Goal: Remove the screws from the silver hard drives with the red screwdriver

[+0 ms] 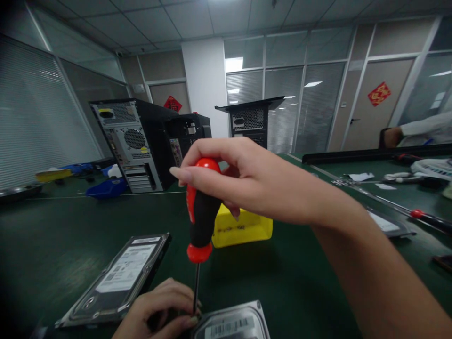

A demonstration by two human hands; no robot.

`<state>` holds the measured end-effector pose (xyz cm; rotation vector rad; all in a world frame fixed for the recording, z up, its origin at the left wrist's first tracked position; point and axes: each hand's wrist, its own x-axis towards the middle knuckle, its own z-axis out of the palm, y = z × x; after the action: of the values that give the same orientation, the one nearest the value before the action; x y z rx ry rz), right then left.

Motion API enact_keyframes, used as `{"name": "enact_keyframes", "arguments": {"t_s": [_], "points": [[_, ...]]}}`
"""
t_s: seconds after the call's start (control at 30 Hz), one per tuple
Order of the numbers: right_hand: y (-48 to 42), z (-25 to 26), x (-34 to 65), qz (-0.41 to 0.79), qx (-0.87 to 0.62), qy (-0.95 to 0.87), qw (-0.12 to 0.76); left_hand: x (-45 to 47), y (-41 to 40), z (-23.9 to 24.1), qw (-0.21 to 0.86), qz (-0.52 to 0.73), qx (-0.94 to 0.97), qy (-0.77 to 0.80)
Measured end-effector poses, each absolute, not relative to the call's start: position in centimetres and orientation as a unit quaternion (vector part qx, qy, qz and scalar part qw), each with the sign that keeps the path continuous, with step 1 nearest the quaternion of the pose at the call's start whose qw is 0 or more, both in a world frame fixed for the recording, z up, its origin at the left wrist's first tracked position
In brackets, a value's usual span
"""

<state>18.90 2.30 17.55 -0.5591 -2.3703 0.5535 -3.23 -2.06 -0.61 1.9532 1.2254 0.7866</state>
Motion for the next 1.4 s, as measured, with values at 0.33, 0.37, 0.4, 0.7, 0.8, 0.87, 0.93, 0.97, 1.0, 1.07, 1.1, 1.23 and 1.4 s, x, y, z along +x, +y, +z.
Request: {"name": "enact_keyframes", "arguments": {"t_s": [0.33, 0.37, 0.4, 0.7, 0.8, 0.87, 0.93, 0.97, 1.0, 1.07, 1.1, 1.23, 1.4], "points": [[2.6, 17.2, 18.9, 0.232, -0.215, -0.901, 0.296, -3.4, -2.1, -0.7, 0.342, 0.343, 0.728, 0.486], [2.6, 17.2, 18.8, 0.231, -0.220, -0.902, 0.292, -3.5, -2.2, -0.6, 0.336, 0.343, 0.728, 0.489], [2.6, 17.2, 18.7, 0.232, -0.221, -0.903, 0.286, -3.5, -2.2, -0.7, 0.333, 0.342, 0.726, 0.496], [2.6, 17.2, 18.1, 0.246, -0.193, -0.904, 0.293, -3.2, -2.4, -0.8, 0.394, 0.342, 0.678, 0.518], [2.7, 17.1, 18.1, 0.239, -0.199, -0.904, 0.294, -3.2, -2.2, -0.8, 0.399, 0.359, 0.673, 0.509], [2.8, 17.1, 18.1, 0.211, -0.205, -0.907, 0.300, -3.3, -2.0, -0.8, 0.405, 0.361, 0.665, 0.513], [2.8, 17.1, 18.1, 0.196, -0.205, -0.908, 0.307, -3.4, -2.0, -0.9, 0.387, 0.352, 0.670, 0.527], [2.8, 17.1, 18.1, 0.203, -0.205, -0.907, 0.306, -3.4, -2.0, -0.9, 0.377, 0.348, 0.676, 0.529], [2.7, 17.1, 18.1, 0.215, -0.203, -0.906, 0.303, -3.5, -2.1, -0.9, 0.371, 0.345, 0.683, 0.526], [2.7, 17.2, 18.2, 0.233, -0.199, -0.904, 0.296, -3.5, -2.2, -0.7, 0.380, 0.344, 0.692, 0.509], [2.7, 17.2, 18.2, 0.236, -0.197, -0.905, 0.295, -3.4, -2.2, -0.6, 0.389, 0.343, 0.694, 0.500], [2.7, 17.2, 18.1, 0.218, -0.184, -0.909, 0.303, -3.1, -1.8, -0.3, 0.410, 0.312, 0.695, 0.501], [2.6, 16.8, 17.5, 0.245, -0.168, -0.907, 0.299, -2.6, -1.3, 0.0, 0.406, 0.259, 0.698, 0.530]]}}
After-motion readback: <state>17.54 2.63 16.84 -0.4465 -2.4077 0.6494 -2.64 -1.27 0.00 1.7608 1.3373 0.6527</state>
